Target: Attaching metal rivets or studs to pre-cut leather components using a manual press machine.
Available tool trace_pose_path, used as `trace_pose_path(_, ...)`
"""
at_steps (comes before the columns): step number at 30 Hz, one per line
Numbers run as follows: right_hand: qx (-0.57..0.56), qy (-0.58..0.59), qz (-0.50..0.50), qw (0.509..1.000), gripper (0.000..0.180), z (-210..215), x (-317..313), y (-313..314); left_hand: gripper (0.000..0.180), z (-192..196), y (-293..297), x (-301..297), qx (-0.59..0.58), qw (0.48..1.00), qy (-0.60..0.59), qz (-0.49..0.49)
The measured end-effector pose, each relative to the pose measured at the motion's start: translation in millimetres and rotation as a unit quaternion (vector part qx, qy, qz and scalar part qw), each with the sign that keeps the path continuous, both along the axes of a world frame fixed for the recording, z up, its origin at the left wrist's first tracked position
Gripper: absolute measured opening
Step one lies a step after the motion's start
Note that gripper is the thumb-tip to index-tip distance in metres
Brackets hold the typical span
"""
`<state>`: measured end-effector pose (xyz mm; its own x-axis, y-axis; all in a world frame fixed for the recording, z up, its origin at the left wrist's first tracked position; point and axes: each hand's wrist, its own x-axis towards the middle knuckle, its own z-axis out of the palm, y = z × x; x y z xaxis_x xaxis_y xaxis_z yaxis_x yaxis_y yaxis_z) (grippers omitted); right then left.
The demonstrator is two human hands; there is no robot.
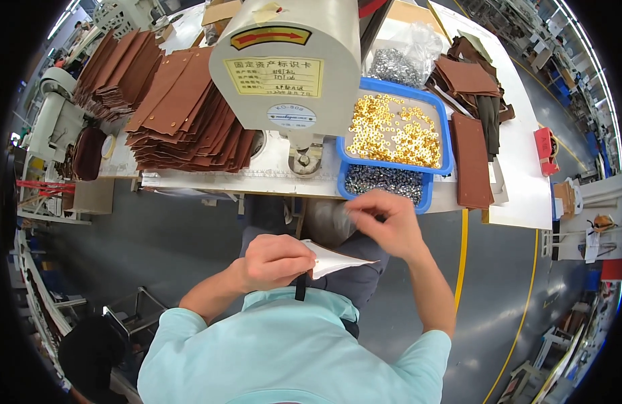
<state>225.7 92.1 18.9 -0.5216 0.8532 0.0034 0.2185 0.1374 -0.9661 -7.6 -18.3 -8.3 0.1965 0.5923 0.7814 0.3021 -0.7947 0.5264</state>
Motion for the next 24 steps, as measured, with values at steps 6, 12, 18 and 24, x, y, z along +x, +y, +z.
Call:
trace_pose_path(6, -0.188, 0.060, 0.218, 0.956, 0.012, 32, -5, -21, 0.025, 5, -1, -2, 0.053, 0.994, 0.089, -0.017)
trace_pose_path(12, -0.273, 0.076, 0.236, 0.930, 0.010, 24, -8, -23, 0.021, 1, -4, -2, 0.085, 0.989, 0.113, 0.043)
trace_pose_path(18, -0.403, 0.046, 0.235, 0.883, 0.007, 22, -13, -17, 0.021, -2, -2, -2, 0.126, 0.988, 0.078, 0.046)
trace_pose_path(24, -0.474, 0.056, 0.210, 0.853, 0.008, 8, -14, -19, 0.027, 1, -1, -5, 0.146, 0.984, 0.095, 0.021)
